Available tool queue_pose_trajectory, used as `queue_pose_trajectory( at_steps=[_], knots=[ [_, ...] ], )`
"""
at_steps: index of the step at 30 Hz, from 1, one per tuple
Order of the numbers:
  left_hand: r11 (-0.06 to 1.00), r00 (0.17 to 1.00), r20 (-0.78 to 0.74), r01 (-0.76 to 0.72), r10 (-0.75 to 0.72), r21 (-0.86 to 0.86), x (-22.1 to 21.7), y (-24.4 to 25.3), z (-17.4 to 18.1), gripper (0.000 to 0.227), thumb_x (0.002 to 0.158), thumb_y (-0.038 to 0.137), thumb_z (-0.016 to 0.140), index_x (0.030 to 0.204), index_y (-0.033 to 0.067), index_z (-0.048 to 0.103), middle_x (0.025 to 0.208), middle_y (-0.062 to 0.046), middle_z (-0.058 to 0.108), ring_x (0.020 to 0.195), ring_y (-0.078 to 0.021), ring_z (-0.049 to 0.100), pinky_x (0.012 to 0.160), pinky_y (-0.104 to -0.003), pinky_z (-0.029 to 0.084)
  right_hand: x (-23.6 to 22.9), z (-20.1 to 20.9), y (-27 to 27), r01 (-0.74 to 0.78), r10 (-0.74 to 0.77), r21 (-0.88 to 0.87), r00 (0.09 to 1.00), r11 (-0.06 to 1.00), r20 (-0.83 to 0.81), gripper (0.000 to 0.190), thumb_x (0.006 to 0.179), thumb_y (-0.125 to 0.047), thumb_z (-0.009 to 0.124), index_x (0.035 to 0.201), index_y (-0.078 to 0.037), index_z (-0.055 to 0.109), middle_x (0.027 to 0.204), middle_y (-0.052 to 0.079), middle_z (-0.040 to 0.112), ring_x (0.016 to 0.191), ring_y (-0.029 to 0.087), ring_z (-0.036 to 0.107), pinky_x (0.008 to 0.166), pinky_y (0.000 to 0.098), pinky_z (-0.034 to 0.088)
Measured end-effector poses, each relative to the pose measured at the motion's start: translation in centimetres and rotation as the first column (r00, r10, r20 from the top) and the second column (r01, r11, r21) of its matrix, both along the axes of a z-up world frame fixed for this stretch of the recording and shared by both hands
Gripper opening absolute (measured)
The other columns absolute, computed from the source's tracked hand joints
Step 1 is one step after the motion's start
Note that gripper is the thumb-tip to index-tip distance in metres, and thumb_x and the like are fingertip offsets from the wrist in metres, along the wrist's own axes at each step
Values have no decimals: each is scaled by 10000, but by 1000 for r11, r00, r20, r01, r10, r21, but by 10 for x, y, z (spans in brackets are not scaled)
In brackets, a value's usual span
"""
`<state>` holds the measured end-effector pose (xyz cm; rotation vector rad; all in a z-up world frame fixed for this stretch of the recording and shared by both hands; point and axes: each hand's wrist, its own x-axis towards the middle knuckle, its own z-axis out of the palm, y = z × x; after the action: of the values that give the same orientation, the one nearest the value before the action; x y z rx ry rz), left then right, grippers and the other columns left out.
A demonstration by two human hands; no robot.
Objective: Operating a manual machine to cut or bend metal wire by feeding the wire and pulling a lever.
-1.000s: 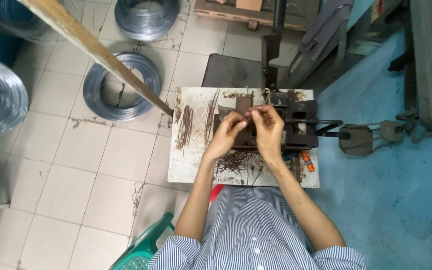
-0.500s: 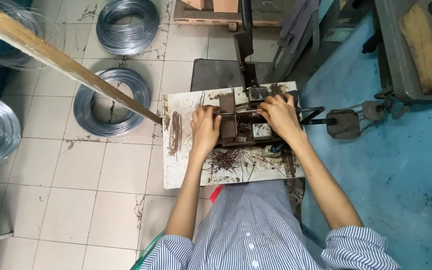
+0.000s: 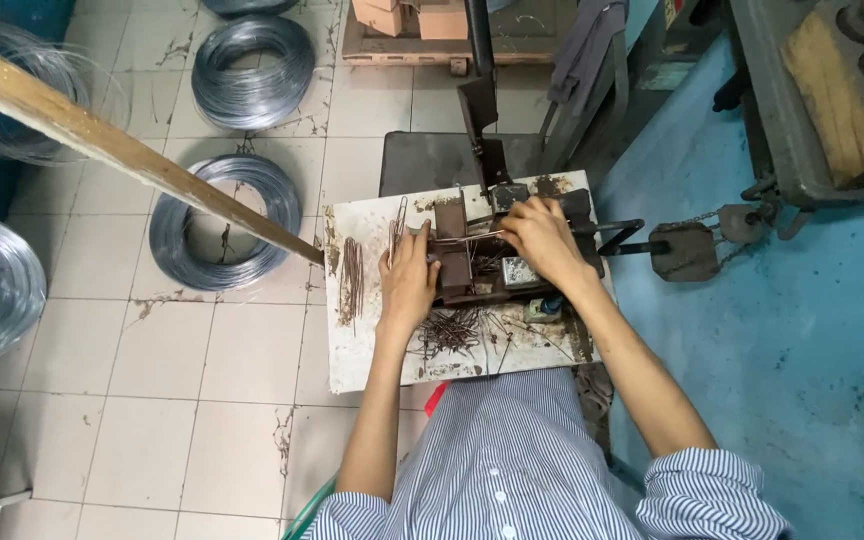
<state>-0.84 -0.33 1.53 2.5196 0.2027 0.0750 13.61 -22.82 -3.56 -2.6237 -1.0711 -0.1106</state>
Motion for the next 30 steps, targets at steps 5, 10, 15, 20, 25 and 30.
queue_pose_trajectory(
  at_steps=[5,10,15,20,25,30],
  knots=[
    [990,999,-35,33,-28,139,5,-6,-3,649,968,140,655,1562,149,393,1423,-204,539,1504,-359,305,1183,-655,128,-8,9,35,-44,46,-34,998,998,44,95,896,-345,730,927,-256,738,1072,-62,625,1142,170,501,1088,452,364],
    [952,991,-80,127,-109,277,8,-18,-5,608,973,223,636,1550,192,446,1582,-106,448,1569,-310,168,1200,-647,35,-15,17,48,-30,32,-19,996,999,87,120,874,-300,755,919,-188,747,1116,-39,587,1156,196,493,1115,492,346],
    [931,983,-121,168,-136,323,7,-16,-15,683,949,173,642,1581,190,382,1642,-72,373,1568,-282,188,1207,-661,26,-21,26,0,287,-277,-139,957,948,86,358,961,-415,684,1218,-167,664,1220,93,602,1185,283,554,1057,538,344],
    [923,967,-176,229,-182,308,8,-9,-1,700,943,144,637,1587,222,373,1645,-69,368,1573,-273,177,1196,-683,-12,-14,7,-25,274,-278,-144,961,951,-7,171,960,-379,673,1055,-237,681,1001,-13,681,1052,220,632,1101,538,290],
    [893,955,-210,276,-211,355,7,-10,13,718,933,115,633,1582,286,376,1652,-82,349,1564,-295,206,1192,-694,-29,-16,4,-11,205,-217,-91,965,975,-146,132,943,-333,700,1003,-217,677,956,-4,723,1036,229,661,1110,540,311],
    [868,950,-234,288,-206,405,12,-23,19,694,911,5,587,1549,234,439,1637,-94,375,1550,-263,255,1208,-670,-17,-33,-30,-2,227,-174,-195,951,954,257,98,977,-327,655,1011,-244,697,954,-31,709,1047,155,625,1090,452,331]
  ],
)
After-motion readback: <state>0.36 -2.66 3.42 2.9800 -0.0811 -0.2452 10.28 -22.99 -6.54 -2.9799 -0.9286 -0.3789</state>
